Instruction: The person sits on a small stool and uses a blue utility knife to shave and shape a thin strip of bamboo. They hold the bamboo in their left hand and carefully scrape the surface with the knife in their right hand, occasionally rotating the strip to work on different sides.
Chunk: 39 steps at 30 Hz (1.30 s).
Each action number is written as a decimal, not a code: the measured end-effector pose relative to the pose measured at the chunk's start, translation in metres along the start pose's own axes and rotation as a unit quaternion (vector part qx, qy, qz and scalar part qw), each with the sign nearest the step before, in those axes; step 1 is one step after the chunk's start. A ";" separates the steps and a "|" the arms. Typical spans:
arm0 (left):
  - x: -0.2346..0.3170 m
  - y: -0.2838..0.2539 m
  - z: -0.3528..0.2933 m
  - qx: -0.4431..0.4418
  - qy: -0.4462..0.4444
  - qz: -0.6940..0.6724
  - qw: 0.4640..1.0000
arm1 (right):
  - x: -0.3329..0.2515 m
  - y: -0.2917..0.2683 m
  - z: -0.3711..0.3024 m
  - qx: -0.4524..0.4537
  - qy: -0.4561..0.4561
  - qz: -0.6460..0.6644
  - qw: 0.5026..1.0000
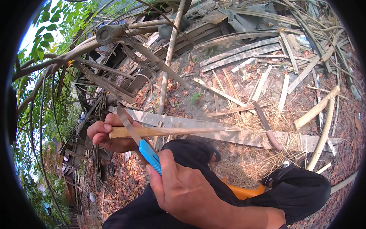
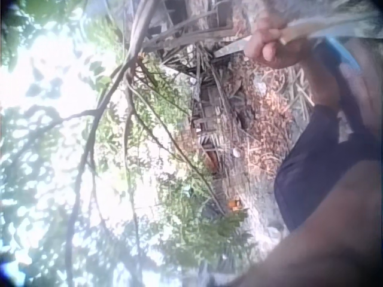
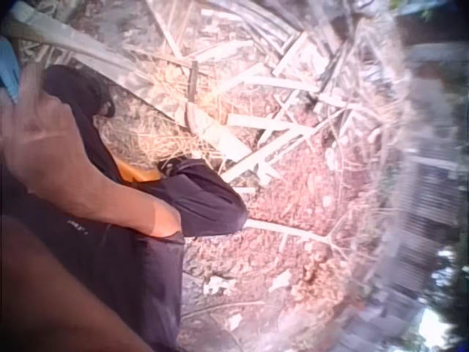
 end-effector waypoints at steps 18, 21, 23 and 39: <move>0.026 0.014 -0.017 0.127 0.037 0.172 0.976 | 0.254 -0.040 -0.098 0.100 0.213 -0.291 0.927; 0.021 0.002 -0.018 0.079 -0.012 0.136 0.987 | 0.175 -0.032 -0.085 0.065 0.245 -0.191 0.948; 0.022 -0.002 -0.008 0.057 0.009 0.167 0.984 | 0.111 -0.035 -0.052 0.047 0.192 -0.110 0.974; 0.043 0.009 -0.021 0.162 0.030 0.239 0.957 | 0.095 -0.009 -0.053 0.060 0.160 -0.076 0.982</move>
Point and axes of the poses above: each hand's wrist, its own z-axis towards the middle knuckle, its own y-axis out of the palm, x = y × z, the point moved 7 cm from there along z, towards the middle knuckle, and after that the axes turned 2 degrees about x, right-handed, at the moved point
